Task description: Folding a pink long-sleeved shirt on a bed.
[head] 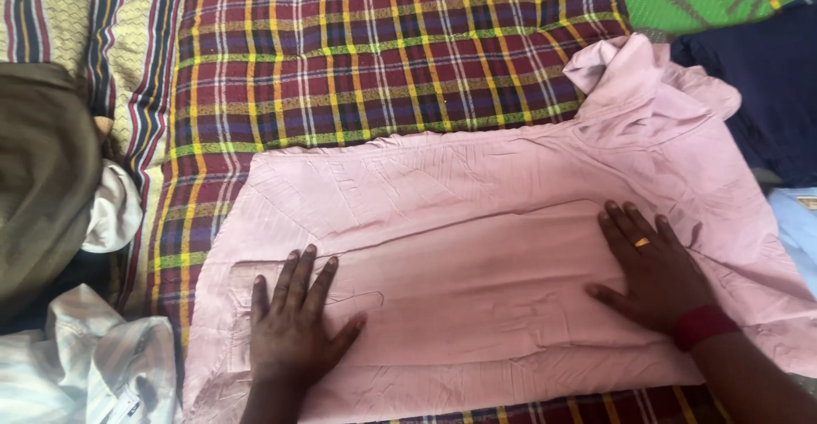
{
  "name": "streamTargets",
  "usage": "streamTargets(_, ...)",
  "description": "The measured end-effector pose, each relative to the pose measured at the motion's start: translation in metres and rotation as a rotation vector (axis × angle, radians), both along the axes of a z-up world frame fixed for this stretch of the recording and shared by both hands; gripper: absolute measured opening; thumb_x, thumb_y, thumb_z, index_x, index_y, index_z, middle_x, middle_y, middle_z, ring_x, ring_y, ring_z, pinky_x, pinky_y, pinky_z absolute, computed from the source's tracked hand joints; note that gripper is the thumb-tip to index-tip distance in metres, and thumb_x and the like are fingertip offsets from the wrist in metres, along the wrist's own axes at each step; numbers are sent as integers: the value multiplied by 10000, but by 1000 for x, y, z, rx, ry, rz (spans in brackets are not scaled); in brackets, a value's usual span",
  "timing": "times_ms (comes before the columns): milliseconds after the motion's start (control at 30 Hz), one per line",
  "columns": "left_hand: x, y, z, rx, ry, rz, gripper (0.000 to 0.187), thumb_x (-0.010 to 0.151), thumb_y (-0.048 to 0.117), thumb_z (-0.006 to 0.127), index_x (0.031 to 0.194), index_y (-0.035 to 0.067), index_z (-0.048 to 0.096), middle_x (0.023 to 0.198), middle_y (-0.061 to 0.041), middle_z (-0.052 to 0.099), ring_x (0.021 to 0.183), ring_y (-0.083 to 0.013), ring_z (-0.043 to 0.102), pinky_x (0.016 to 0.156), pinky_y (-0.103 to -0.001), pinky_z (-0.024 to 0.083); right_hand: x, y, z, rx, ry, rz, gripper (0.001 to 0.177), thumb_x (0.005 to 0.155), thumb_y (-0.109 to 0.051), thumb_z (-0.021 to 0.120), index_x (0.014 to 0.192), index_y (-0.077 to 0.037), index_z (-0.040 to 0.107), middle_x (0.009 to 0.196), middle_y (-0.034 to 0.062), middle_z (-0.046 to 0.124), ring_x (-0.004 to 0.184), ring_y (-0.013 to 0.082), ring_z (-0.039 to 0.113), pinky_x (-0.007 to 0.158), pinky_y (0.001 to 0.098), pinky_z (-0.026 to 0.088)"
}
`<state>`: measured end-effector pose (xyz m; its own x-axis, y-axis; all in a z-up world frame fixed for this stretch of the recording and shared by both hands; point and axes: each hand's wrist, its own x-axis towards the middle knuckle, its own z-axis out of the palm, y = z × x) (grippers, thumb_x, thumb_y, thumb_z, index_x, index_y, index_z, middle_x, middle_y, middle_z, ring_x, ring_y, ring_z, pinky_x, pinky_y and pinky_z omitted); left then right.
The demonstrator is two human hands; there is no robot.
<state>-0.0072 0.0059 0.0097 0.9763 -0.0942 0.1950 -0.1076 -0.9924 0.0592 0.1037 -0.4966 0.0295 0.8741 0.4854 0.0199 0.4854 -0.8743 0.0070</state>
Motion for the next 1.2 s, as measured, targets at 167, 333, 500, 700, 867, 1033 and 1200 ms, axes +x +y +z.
streamTargets(167,-1,-1,-3,14,18,4,894,848,820,380,1542,269,265,1626,-72,207,1498,-211,148,1178,-570,79,2,-21,11,-6,78,142,1144,689,-691,643,1590,-87,280,1693,156,211,1542,369,184,1157,527,158)
streamTargets(333,-1,-2,3,-6,42,17,948,811,821,412,1583,289,273,1668,-61,198,1540,-225,146,1209,-597,80,-1,-38,1,11,1,65,1093,647,-645,665,1570,-163,332,1638,107,258,1515,320,217,1205,544,171)
streamTargets(500,-1,-4,8,12,126,42,961,798,807,466,1591,294,287,1688,-73,202,1530,-235,156,1171,-607,104,-3,-34,4,40,-36,88,980,700,-619,630,1515,-153,351,1630,123,286,1514,333,239,1212,541,176)
streamTargets(700,-6,-56,32,-99,-66,-19,941,819,741,528,1572,212,331,1658,-133,267,1523,-303,242,1165,-667,188,-6,-30,10,90,-68,131,935,743,-617,595,1521,-152,365,1617,133,310,1501,336,257,1211,540,174)
streamTargets(867,12,-221,34,-395,1,-226,908,874,674,613,1617,222,355,1738,-117,250,1619,-318,197,1262,-650,104,-6,-32,7,102,-84,137,935,733,-625,587,1512,-156,367,1623,125,312,1508,329,260,1219,537,177)
streamTargets(1033,38,-305,-2,-418,24,-235,917,912,726,606,1631,216,352,1730,-100,222,1613,-314,172,1250,-669,26,-4,-36,1,102,-84,123,937,716,-620,588,1511,-177,367,1627,102,307,1521,304,246,1223,533,175)
streamTargets(1200,42,-211,33,-410,343,-190,971,863,768,524,1602,185,285,1713,-91,163,1576,-315,100,1213,-633,-16,-4,-36,2,119,-77,131,939,739,-628,596,1526,-180,348,1638,104,290,1526,304,239,1231,533,170)
